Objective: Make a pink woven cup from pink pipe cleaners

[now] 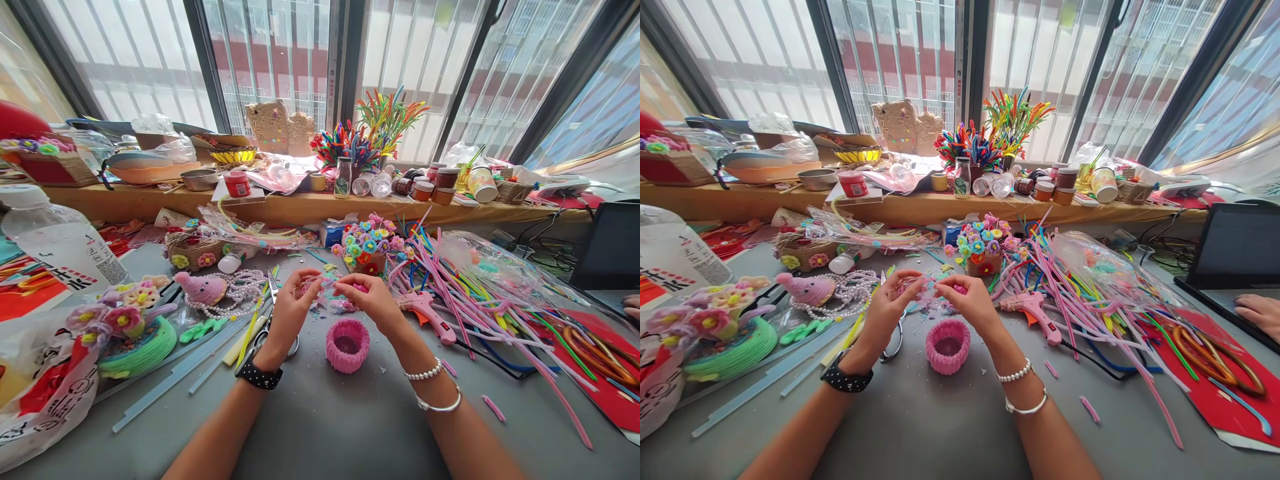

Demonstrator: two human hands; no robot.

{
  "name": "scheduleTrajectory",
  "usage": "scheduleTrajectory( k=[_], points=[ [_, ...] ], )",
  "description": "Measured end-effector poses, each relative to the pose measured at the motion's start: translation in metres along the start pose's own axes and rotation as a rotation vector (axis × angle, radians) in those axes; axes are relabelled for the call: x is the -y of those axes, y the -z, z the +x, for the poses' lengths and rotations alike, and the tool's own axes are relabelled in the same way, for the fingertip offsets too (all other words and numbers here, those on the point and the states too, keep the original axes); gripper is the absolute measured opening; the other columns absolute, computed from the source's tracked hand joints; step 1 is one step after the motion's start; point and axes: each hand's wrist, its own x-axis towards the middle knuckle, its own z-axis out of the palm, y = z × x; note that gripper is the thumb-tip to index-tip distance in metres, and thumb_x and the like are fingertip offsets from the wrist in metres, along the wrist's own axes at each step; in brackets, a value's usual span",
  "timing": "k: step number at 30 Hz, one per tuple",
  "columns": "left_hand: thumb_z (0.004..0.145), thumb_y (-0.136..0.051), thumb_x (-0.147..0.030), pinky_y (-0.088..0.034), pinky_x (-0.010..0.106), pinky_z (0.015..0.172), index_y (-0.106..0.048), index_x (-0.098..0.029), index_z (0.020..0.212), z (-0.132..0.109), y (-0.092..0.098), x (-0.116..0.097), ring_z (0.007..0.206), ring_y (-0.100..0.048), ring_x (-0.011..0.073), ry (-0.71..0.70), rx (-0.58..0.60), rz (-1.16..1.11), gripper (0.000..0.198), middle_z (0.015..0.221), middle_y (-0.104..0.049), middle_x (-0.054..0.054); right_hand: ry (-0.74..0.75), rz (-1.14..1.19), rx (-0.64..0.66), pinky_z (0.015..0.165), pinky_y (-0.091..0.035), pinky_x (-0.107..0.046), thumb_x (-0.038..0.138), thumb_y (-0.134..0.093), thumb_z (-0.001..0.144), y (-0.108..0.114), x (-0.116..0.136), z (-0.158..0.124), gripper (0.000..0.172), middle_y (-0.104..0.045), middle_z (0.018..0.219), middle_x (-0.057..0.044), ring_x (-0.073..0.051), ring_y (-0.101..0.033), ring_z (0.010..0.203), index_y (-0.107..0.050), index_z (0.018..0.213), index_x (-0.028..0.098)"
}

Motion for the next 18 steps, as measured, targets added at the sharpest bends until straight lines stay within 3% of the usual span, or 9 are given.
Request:
scheduleTrajectory(
  k=[4, 9, 12, 18],
  points=[
    [0.069, -0.064, -0.028, -0.039, 0.030, 0.088, -0.070, -0.023, 0.081, -0.0007, 0.0026, -0.0016, 0.094, -0.056, 0.0212, -0.202, 0.021, 0.211, 0.015, 0.095, -0.065, 0.006, 0.097, -0.124, -0.078, 0.056, -0.043, -0.025, 0.035, -0.059, 0.072, 0.0032, -0.0001, 0.0010, 0.020, -0.066, 0.067, -0.003, -0.014, -0.058, 0.060, -0.066, 0.074, 0.016],
    [0.077, -0.055, -0.023, -0.035, 0.033, 0.093, -0.069, -0.025, 0.092, 0.0007, 0.0067, -0.0041, 0.101, -0.054, 0.0213, -0.370, 0.047, 0.399, 0.021, 0.106, -0.062, 0.006, 0.275, -0.405, -0.073, 0.067, -0.045, -0.027, 0.025, -0.056, 0.075, 0.0054, 0.0034, -0.0004, 0.013, -0.068, 0.075, -0.005, -0.017, -0.061, 0.071, -0.066, 0.075, 0.017],
    [0.076, -0.055, -0.023, -0.036, 0.033, 0.092, -0.066, -0.026, 0.100, 0.0016, 0.0081, -0.0037, 0.101, -0.054, 0.0216, -0.384, 0.114, 0.434, 0.026, 0.104, -0.064, 0.006, 0.350, -0.484, -0.037, 0.069, -0.045, -0.027, 0.022, -0.054, 0.077, 0.0062, 0.0053, -0.0016, 0.013, -0.068, 0.078, -0.006, -0.017, -0.061, 0.074, -0.065, 0.077, 0.016],
    [0.073, -0.060, -0.026, -0.038, 0.034, 0.086, -0.070, -0.027, 0.090, 0.0022, 0.0078, 0.0016, 0.091, -0.056, 0.0233, -0.362, 0.128, 0.471, 0.020, 0.091, -0.066, 0.007, 0.382, -0.429, -0.055, 0.068, -0.045, -0.027, 0.025, -0.054, 0.078, 0.0077, 0.0069, -0.0029, 0.012, -0.067, 0.076, -0.005, -0.016, -0.060, 0.072, -0.064, 0.077, 0.017]
  ],
)
